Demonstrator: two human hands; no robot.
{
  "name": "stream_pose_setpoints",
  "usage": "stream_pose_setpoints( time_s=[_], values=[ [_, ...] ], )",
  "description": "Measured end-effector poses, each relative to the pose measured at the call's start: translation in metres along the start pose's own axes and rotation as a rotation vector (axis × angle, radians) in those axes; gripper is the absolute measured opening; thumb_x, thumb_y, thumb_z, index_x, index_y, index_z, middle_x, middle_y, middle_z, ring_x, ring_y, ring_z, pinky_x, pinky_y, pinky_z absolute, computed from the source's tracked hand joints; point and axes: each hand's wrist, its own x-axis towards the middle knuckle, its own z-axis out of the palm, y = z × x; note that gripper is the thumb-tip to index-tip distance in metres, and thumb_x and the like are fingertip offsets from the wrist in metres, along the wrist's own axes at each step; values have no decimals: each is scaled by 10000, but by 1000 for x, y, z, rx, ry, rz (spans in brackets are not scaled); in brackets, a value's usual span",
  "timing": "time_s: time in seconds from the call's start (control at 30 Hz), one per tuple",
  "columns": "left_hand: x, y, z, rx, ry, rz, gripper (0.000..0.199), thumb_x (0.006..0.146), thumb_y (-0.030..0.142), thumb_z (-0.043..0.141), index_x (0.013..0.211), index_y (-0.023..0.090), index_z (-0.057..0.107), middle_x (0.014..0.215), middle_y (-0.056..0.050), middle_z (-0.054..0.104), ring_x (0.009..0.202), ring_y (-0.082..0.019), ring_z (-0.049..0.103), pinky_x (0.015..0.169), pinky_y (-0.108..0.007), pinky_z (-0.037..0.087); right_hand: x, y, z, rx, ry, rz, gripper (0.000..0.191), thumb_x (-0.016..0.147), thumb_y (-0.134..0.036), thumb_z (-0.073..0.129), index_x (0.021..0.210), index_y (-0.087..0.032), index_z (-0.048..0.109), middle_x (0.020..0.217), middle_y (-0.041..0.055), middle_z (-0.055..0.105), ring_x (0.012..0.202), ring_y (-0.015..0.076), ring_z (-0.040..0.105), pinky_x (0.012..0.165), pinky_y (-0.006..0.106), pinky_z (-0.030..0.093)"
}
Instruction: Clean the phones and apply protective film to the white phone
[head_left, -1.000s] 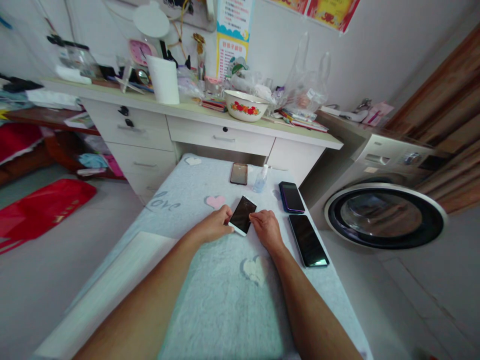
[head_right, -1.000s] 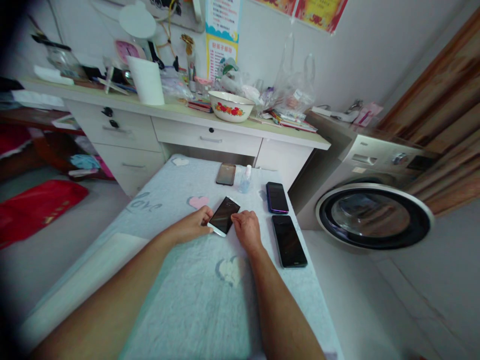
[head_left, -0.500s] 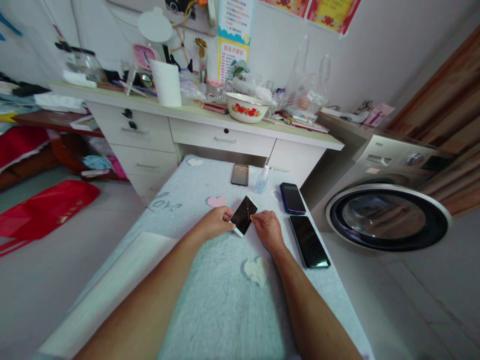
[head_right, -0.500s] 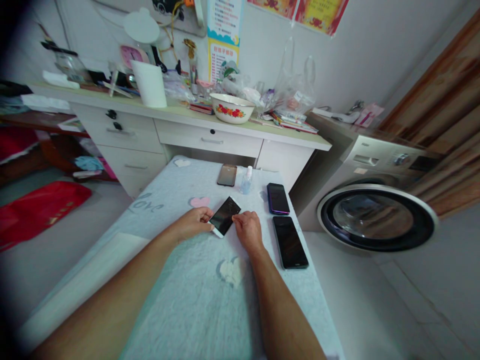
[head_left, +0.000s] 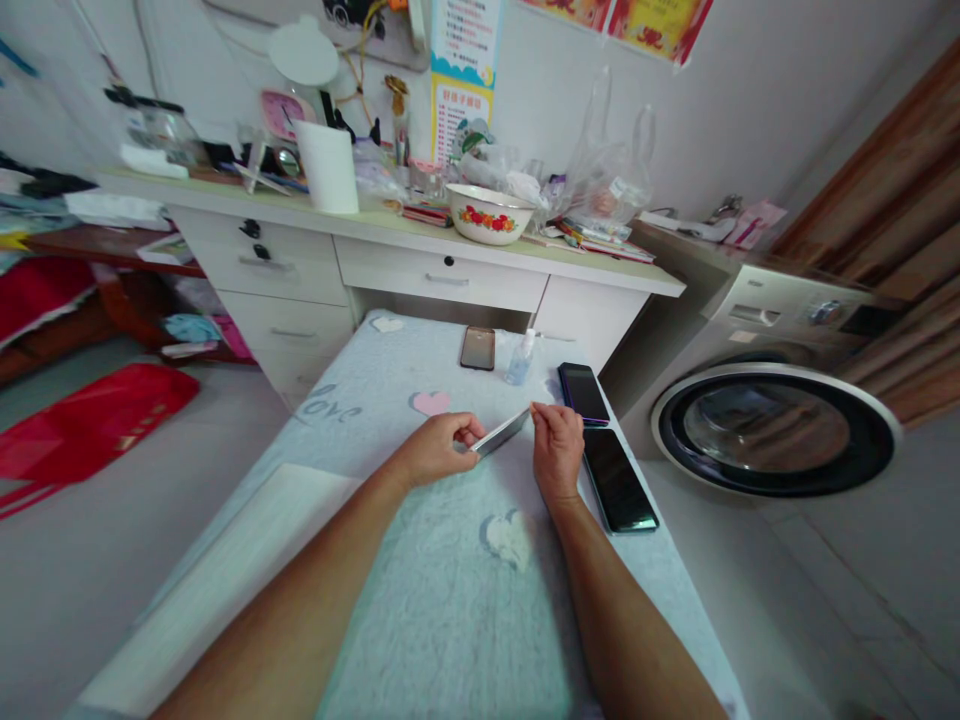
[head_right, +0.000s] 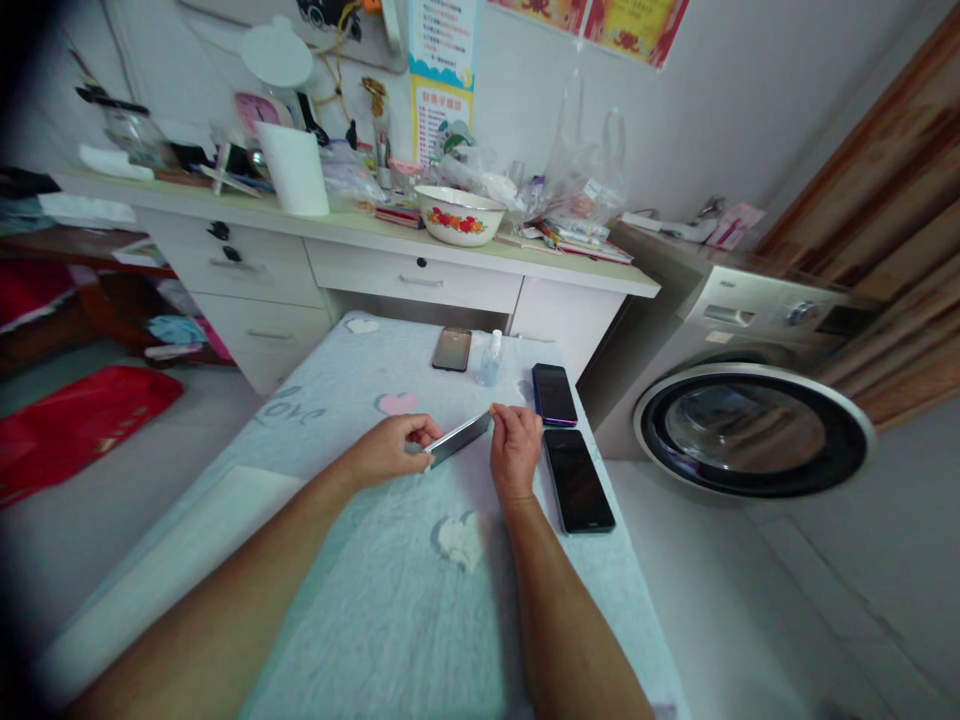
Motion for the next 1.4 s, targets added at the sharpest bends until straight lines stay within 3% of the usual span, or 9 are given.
stream_pose_setpoints(
  time_s=[0.23,0.57,0.83,1.0,1.4],
  values=[
    [0,-5,0,33,-32,44,188,640,172,570,825,169,607,741,24,602,712,-123,570,684,-228,444,-1,-1,0,-15,-64,-41,205,922,-232,498,964,-221,699,859,47,577,828,180,478,759,318,390],
    [0,-4,-2,15,-54,6,126,634,204,589,757,179,578,696,34,573,673,-124,537,634,-222,414,-6,-28,-6,26,-219,-150,231,914,-153,472,998,-220,677,879,52,564,857,188,473,779,335,374],
    [0,-8,-1,122,-26,-8,100,597,204,591,678,179,539,624,53,503,601,-111,467,555,-218,335,-15,-53,-9,35,-331,-267,257,890,-134,480,1030,-232,672,899,58,569,842,195,448,755,329,356],
    [0,-7,-2,181,-20,10,81,606,200,575,684,178,570,641,37,548,620,-124,493,564,-227,337,-17,-65,-11,53,-390,-312,257,904,-149,457,1036,-222,666,873,56,561,831,194,438,751,326,344],
    [-1,-1,-1,249,-14,-13,90,601,191,623,691,189,615,654,29,609,628,-135,539,576,-225,339,-6,-36,-11,-26,-289,-227,240,887,-118,491,983,-227,682,881,54,578,840,193,449,762,330,344]
  ],
)
